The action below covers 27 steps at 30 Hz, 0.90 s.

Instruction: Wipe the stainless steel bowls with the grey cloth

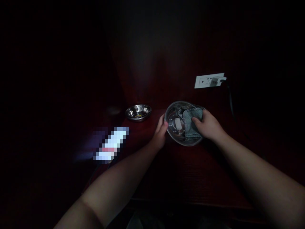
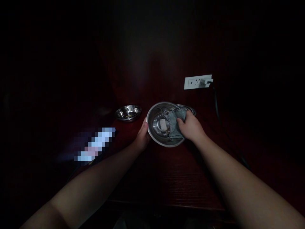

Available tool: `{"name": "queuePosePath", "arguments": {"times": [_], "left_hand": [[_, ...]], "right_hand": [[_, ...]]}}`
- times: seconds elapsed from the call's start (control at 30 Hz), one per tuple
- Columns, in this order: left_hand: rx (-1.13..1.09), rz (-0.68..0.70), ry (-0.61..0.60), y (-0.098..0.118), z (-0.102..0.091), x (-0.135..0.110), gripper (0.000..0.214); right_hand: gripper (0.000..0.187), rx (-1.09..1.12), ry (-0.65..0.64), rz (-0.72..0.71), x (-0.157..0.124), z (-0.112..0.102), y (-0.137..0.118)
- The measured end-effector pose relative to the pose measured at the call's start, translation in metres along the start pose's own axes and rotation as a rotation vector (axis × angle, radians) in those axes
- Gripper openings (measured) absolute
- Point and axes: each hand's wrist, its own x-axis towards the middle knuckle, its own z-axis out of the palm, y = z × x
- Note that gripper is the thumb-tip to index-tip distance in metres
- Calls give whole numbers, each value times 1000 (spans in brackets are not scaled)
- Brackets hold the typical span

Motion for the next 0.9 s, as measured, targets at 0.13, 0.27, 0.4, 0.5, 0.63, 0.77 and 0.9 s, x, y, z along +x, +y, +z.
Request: {"name": "queuePosePath", "arguments": {"times": [0.13,0.27,0.4,0.5,0.63,0.77,0.9], "left_hand": [[82,20,-64,0,5,-5,66],[45,-20,-37,-2,6,-3,65],[-4,-93,15,-5,2,1,60],[-23,-145,52,-6,0,2,60],[-31,-172,65,-7,0,3,61],[-46,-211,48,-8,0,3,63],[-38,-237,56,-11,-3,5,63]], "right_hand": [[33,21,6,0,-1,2,0],[33,9,-24,9,-1,4,1],[32,12,-56,29,-1,5,1],[33,40,-74,33,-1,4,1],[34,75,-74,26,-2,2,-1],[34,48,-77,28,-3,1,-2],[35,23,-81,17,-2,1,0]]}}
